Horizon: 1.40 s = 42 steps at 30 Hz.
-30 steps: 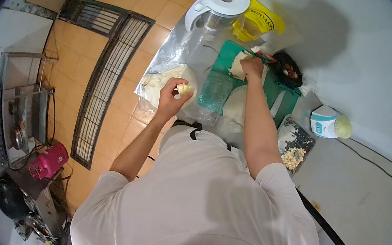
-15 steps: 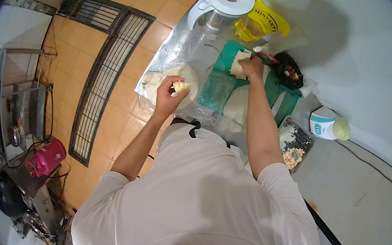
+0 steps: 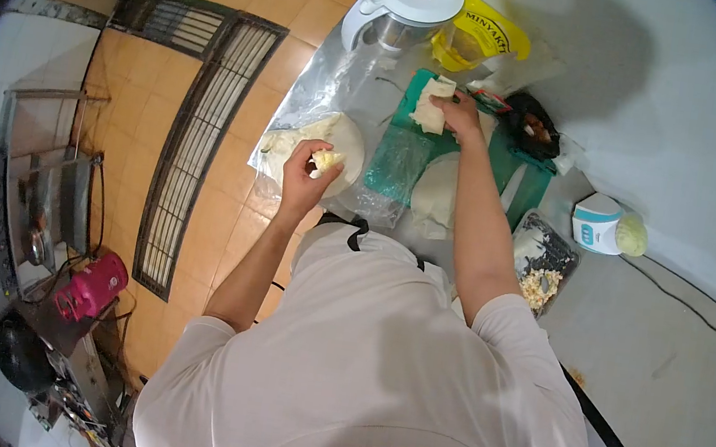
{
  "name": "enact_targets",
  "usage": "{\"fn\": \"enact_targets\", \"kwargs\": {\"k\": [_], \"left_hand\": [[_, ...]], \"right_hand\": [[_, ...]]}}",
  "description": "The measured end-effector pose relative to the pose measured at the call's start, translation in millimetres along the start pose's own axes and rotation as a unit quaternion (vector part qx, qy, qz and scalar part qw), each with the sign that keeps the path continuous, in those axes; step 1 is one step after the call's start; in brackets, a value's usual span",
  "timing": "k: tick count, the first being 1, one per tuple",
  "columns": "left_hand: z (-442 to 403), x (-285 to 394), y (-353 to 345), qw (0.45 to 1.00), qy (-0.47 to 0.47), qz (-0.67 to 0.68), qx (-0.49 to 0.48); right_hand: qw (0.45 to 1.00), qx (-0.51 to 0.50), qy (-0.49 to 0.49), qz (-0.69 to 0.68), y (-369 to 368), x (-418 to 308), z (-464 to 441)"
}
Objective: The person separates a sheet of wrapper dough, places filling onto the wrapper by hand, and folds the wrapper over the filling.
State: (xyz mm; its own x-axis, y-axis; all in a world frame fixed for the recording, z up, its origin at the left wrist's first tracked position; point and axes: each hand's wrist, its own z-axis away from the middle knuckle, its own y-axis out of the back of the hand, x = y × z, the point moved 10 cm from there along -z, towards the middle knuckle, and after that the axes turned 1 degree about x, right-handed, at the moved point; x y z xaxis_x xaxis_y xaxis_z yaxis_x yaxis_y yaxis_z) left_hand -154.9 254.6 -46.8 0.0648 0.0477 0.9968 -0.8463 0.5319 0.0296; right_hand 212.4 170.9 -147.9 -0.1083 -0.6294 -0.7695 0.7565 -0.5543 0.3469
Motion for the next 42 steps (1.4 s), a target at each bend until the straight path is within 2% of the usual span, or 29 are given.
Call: {"fn": "enact_targets", "kwargs": {"k": [4, 7, 11, 14, 16, 19, 22, 25, 28, 34, 37, 40, 42], "left_hand": [[1.7, 6.5, 1.7, 1.000, 0.017, 0.015, 0.013], [4.1, 15.4, 3.9, 0.999, 0.030, -0.027, 0.016], [6.9, 21.1, 3.3, 0.997, 0.038, -0.059, 0.017], [7.2, 15.8, 0.6, 0.997, 0.034, -0.063, 0.010], [7.5, 18.4, -1.1, 0.997, 0.009, -0.072, 0.008], [9.3, 25.5, -6.7, 0.998, 0.001, -0.057, 0.004], [13.5, 25.8, -11.7, 0.998, 0.008, -0.062, -0.005], [20.5, 23.1, -13.7, 0.995, 0.025, -0.093, -0.016], [23.3, 29.3, -22.4, 0.998, -0.002, -0.065, -0.010], [33.8, 29.2, -31.6, 0.999, -0.019, -0.031, -0.014], [35.6, 28.7, -32.6, 0.999, -0.017, -0.028, -0.010], [47.4, 28.7, -33.5, 1.000, -0.010, -0.007, 0.001], [52.4, 27.7, -32.4, 1.000, -0.007, -0.019, 0.006]], "right_hand": [[0.993, -0.040, -0.053, -0.097, -19.3, -37.4, 33.0], [0.993, -0.038, -0.043, -0.103, -28.1, -17.2, 5.7], [0.998, 0.018, 0.028, 0.054, -21.7, 8.4, -32.6], [0.977, 0.074, 0.052, 0.195, -8.9, -4.9, -27.6], [0.946, 0.080, 0.037, 0.313, -4.0, -57.5, 20.4], [0.936, 0.163, 0.013, 0.311, 9.8, -61.7, 30.7], [0.945, 0.147, -0.008, 0.291, 26.6, -74.5, 52.7], [0.930, 0.227, 0.133, 0.257, 64.3, -77.5, 76.2], [0.903, 0.297, 0.161, 0.264, 97.6, -36.6, 83.2], [0.928, 0.287, 0.051, 0.233, 116.4, 32.2, 61.1], [0.922, 0.282, 0.011, 0.264, 121.4, 41.4, 45.9], [0.959, 0.164, -0.060, 0.223, 114.5, 67.4, 21.1], [0.965, 0.155, -0.064, 0.201, 113.7, 68.2, 16.4]]}}
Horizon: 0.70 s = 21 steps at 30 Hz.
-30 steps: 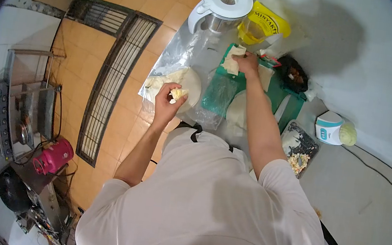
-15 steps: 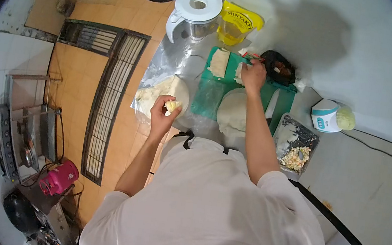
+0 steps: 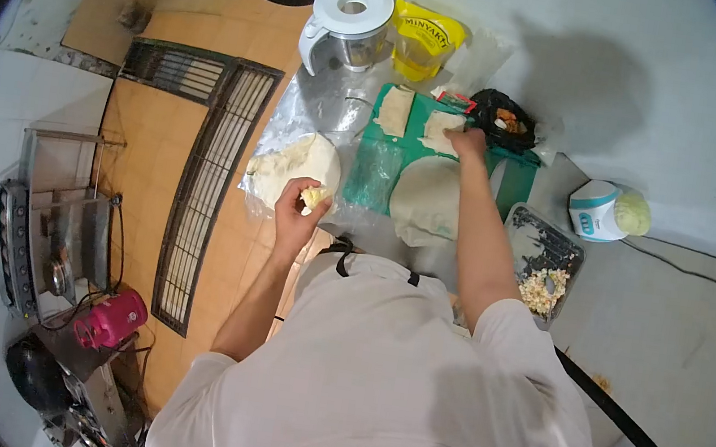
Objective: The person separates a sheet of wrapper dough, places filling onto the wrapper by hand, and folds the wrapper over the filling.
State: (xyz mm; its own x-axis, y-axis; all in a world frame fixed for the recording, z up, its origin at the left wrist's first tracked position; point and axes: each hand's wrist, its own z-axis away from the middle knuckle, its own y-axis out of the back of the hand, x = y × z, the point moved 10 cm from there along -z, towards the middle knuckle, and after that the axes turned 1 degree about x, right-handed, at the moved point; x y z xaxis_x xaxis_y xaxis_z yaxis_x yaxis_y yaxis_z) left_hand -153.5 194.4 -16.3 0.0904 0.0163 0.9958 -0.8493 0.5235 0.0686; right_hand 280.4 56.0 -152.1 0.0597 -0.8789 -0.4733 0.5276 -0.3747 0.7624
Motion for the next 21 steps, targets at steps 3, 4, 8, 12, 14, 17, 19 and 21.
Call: {"fn": "enact_targets", "kwargs": {"k": [3, 4, 8, 12, 14, 17, 19, 21], "left_hand": [[6.7, 0.2, -1.1, 1.000, 0.000, 0.001, 0.007], [8.6, 1.7, -2.0, 1.000, -0.002, 0.008, 0.010], [14.8, 5.0, -3.1, 1.000, -0.003, 0.006, 0.018], [18.4, 3.6, -4.9, 1.000, 0.007, -0.001, 0.017], [20.1, 4.0, -5.2, 1.000, 0.004, 0.000, 0.016], [19.1, 6.7, -6.9, 1.000, 0.003, 0.014, 0.017], [18.9, 6.2, -6.0, 1.000, 0.006, 0.017, 0.019], [17.4, 4.6, -3.8, 1.000, 0.010, 0.012, 0.019]], "right_hand": [[0.999, -0.018, 0.023, -0.035, 14.3, -19.1, 22.0], [0.998, -0.025, 0.036, -0.048, 23.1, -31.4, 35.1], [0.992, -0.063, 0.079, -0.081, 19.2, -47.1, 43.9], [0.986, -0.039, 0.126, -0.105, 9.8, -48.6, 32.2], [0.976, -0.055, 0.112, -0.176, -7.1, -36.5, 19.7], [0.935, -0.120, 0.061, -0.329, -29.1, -27.8, 11.6], [0.882, -0.169, 0.028, -0.439, -39.9, -32.1, 14.0], [0.854, -0.192, 0.037, -0.483, -47.6, -42.0, 11.3]]}}
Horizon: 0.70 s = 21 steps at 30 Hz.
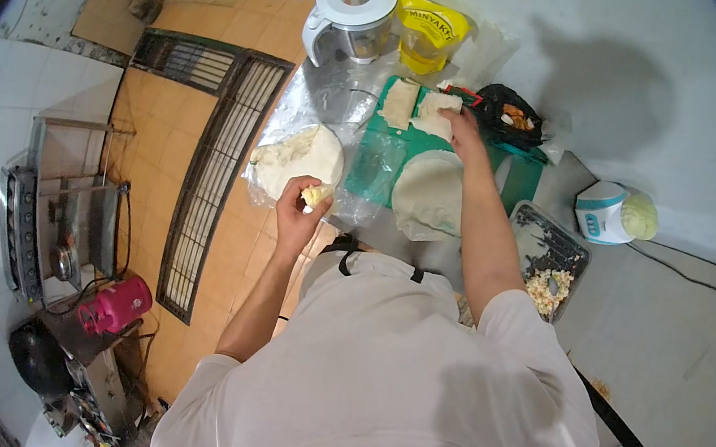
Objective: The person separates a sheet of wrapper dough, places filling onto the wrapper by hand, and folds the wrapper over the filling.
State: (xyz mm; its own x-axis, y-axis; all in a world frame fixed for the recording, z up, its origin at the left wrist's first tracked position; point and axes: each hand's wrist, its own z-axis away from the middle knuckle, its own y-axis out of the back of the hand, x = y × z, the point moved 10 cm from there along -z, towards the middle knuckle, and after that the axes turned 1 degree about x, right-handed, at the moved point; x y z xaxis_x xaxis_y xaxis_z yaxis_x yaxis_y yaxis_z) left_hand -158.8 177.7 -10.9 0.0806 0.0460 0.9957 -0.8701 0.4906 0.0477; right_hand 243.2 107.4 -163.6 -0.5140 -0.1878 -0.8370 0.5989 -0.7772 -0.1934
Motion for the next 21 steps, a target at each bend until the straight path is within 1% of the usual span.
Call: {"fn": "enact_targets", "kwargs": {"k": [1, 4, 7, 10, 13, 16, 19, 21], "left_hand": [[-0.2, -0.2, 0.8, 1.000, 0.000, -0.009, 0.001], [-1.9, 1.0, 3.2, 1.000, 0.000, -0.019, 0.005], [-2.8, 0.9, 3.8, 1.000, 0.000, -0.009, 0.009], [-2.3, -1.2, 4.6, 1.000, 0.002, -0.017, 0.010], [-3.0, 6.8, 1.2, 1.000, -0.004, -0.023, 0.007], [-2.7, 13.3, -3.3, 0.999, -0.016, -0.037, 0.001], [-3.1, 10.4, -7.8, 0.998, -0.012, -0.054, -0.014], [-1.7, 13.4, -17.2, 0.997, -0.017, -0.065, -0.030]], "right_hand": [[1.000, -0.014, 0.003, -0.026, -4.1, 1.1, -5.4], [0.999, 0.006, -0.029, 0.026, -2.9, 12.2, -19.9], [0.993, 0.004, -0.022, 0.117, -3.1, 11.2, -24.6], [0.976, 0.066, 0.024, 0.207, -1.8, -14.2, -1.1], [0.945, 0.058, -0.021, 0.320, -3.9, -22.2, 3.3], [0.890, 0.096, -0.022, 0.446, 3.5, -38.6, 6.8], [0.842, 0.121, 0.010, 0.526, 6.3, -50.9, 14.9], [0.837, 0.161, 0.078, 0.517, 12.0, -58.6, 29.6]]}}
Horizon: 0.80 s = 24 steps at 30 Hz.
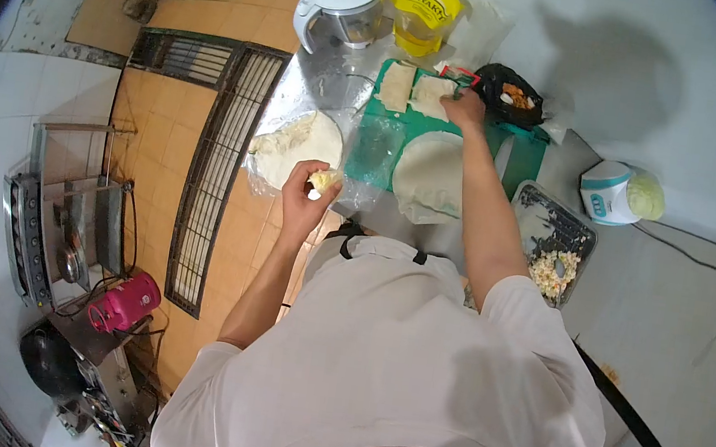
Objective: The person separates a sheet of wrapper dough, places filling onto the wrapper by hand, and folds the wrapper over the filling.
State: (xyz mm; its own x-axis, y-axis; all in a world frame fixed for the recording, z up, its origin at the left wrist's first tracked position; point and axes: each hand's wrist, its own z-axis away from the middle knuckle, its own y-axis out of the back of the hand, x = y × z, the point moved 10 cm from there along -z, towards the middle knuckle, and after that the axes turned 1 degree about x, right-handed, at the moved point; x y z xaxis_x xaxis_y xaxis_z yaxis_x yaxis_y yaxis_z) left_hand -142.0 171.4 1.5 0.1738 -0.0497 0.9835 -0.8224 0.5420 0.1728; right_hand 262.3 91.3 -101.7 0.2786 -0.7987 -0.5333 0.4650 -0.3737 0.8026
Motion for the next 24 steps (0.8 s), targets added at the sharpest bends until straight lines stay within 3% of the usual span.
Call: {"fn": "enact_targets", "kwargs": {"k": [4, 6, 8, 10, 14, 16, 20, 24], "left_hand": [[-7.8, 19.1, -38.2, 0.995, -0.040, -0.061, -0.066], [-11.5, 38.9, -64.7, 0.987, -0.075, -0.106, -0.099], [-15.2, 46.6, -96.2, 0.976, -0.108, -0.116, -0.149], [-14.5, 65.9, -126.4, 0.965, -0.149, -0.106, -0.188], [-2.0, 95.0, -173.5, 0.935, -0.215, -0.126, -0.252], [3.8, 101.5, -186.1, 0.934, -0.212, -0.115, -0.263], [2.7, 89.1, -187.3, 0.950, -0.197, -0.070, -0.234], [-21.0, 51.2, -161.3, 0.980, -0.124, -0.044, -0.151]], "right_hand": [[0.992, 0.047, 0.107, -0.038, 37.6, 8.9, 42.3], [0.987, -0.001, 0.121, -0.106, 46.9, 15.6, 82.5], [0.953, -0.093, 0.120, -0.263, 8.9, 51.7, 102.6], [0.882, -0.225, -0.040, -0.412, 19.8, 33.6, 168.2], [0.811, -0.286, -0.071, -0.506, 13.2, 28.4, 219.3], [0.793, -0.287, -0.058, -0.534, 19.1, 20.1, 231.7], [0.737, -0.271, -0.120, -0.607, 18.1, 36.7, 240.5], [0.783, -0.245, -0.126, -0.558, 13.0, 52.8, 245.9]]}}
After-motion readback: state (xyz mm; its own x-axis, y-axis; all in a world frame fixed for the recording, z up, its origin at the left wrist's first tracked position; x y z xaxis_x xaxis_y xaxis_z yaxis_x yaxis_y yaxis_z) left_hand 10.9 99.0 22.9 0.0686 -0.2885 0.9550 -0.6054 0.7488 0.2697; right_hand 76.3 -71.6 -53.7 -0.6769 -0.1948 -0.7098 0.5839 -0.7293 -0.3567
